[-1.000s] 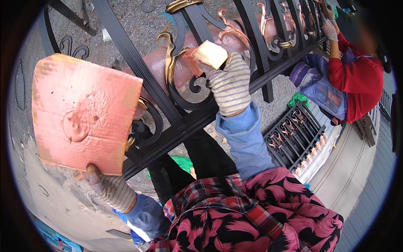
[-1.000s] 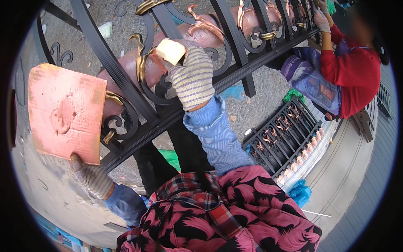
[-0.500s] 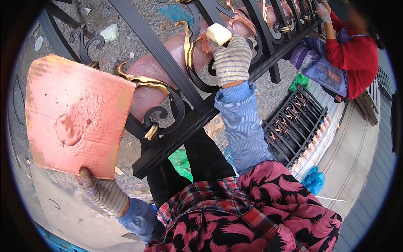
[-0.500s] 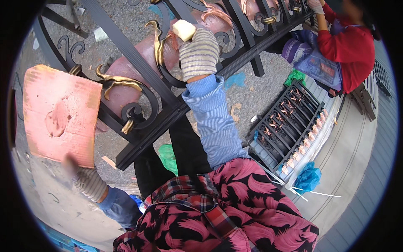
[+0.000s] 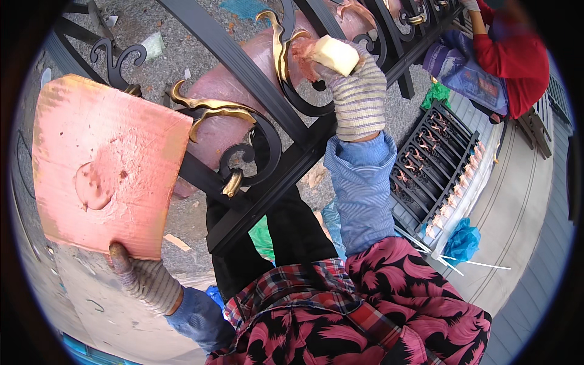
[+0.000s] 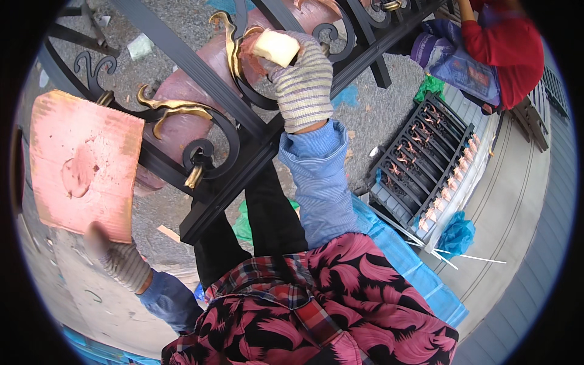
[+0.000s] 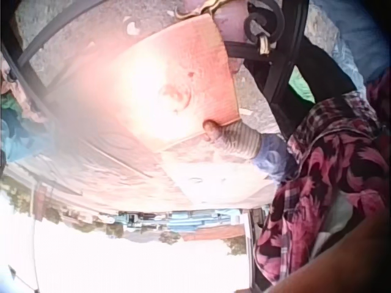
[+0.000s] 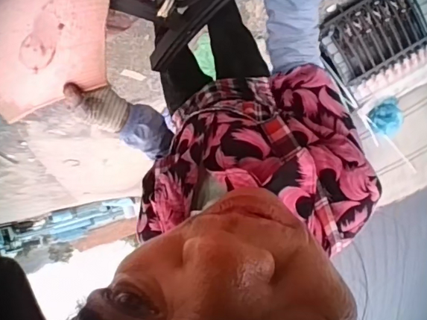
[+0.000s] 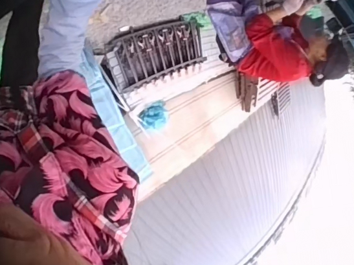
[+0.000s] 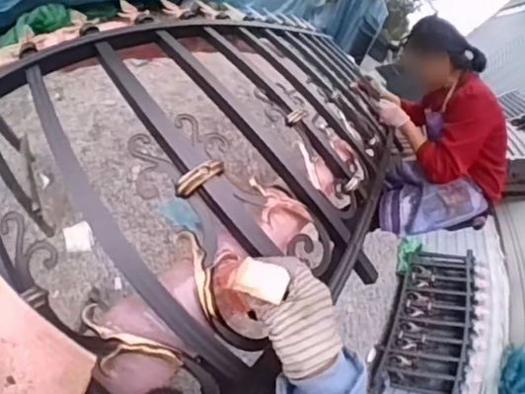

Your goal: The person applies copper-colored paint to the ornate scrollwork of a black metal gate using a sponge. They hold a paint-soaked board in the other hand and repeatedly dab the sponge onto the gate's decorative elements. Another person is visible working on a different section of the gate in the background.

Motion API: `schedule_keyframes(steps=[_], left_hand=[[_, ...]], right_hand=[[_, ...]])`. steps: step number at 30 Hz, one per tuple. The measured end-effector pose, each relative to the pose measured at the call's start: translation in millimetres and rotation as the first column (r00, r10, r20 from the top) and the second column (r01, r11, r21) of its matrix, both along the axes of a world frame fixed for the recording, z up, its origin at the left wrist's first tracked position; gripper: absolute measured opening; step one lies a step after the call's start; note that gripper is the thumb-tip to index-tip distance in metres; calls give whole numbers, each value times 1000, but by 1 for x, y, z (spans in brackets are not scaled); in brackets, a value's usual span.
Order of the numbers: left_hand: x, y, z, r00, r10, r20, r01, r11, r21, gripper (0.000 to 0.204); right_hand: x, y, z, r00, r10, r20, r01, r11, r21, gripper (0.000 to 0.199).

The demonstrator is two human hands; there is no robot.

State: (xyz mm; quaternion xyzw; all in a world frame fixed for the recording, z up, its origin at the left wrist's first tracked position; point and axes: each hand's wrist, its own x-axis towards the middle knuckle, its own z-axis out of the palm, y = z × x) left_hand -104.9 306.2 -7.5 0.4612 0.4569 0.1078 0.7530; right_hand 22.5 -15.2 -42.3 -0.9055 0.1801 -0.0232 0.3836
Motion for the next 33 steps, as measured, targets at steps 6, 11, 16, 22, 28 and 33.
schedule_keyframes(steps=[6, 11, 16, 22, 28, 33], left_hand=[[6, -2, -4, 999, -33, 6, 33, 999, -14, 38], [12, -4, -4, 999, -36, 19, 36, 999, 0, 38], [23, -18, 3, 999, -44, 0, 44, 999, -7, 47], [16, -9, -3, 998, -55, -19, 56, 996, 66, 49], [25, -12, -9, 998, -68, 3, 68, 998, 15, 51], [32, -24, -3, 997, -72, 31, 73, 996, -48, 50]], right_hand=[[23, 14, -23, 973, 207, -99, -227, 932, -284, 40], [11, 8, -18, 927, 357, -115, -375, 874, -311, 22], [35, 21, -17, 939, 339, -54, -329, 847, -418, 27], [22, 28, -8, 906, 398, -144, -423, 850, -314, 22], [36, 17, -26, 936, 318, -153, -353, 820, -450, 26], [28, 14, -6, 897, 305, -319, -412, 839, -355, 23]])
